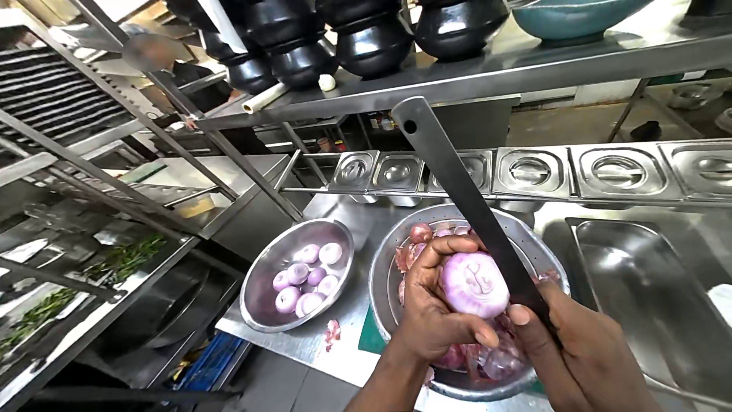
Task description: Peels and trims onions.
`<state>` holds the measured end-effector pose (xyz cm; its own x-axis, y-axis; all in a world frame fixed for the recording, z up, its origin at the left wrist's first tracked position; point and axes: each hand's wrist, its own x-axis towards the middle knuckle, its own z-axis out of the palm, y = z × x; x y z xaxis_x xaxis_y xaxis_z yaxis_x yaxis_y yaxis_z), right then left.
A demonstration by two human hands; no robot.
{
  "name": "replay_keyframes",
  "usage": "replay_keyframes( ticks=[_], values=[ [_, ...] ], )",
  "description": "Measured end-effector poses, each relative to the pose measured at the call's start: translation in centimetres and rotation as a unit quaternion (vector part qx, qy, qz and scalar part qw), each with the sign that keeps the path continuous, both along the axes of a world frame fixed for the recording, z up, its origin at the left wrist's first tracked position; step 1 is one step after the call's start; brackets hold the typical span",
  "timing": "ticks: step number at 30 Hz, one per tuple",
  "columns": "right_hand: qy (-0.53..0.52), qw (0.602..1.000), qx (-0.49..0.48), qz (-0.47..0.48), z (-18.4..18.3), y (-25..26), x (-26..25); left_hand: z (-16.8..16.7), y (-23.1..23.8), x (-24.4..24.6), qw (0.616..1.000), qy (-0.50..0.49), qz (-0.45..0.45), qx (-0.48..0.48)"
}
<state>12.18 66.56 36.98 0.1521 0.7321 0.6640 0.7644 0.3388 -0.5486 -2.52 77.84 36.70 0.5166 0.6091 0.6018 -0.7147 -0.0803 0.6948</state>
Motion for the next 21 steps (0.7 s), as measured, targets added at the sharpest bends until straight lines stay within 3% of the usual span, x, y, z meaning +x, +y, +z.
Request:
replay_keyframes(
  ticks=[21],
  values=[
    [-0.009, 1.000, 0.014, 0.025, 0.32, -0.54, 0.08, 1.03, -0.28, -0.25, 0.997, 0.004, 0.013, 0.075]
  ],
)
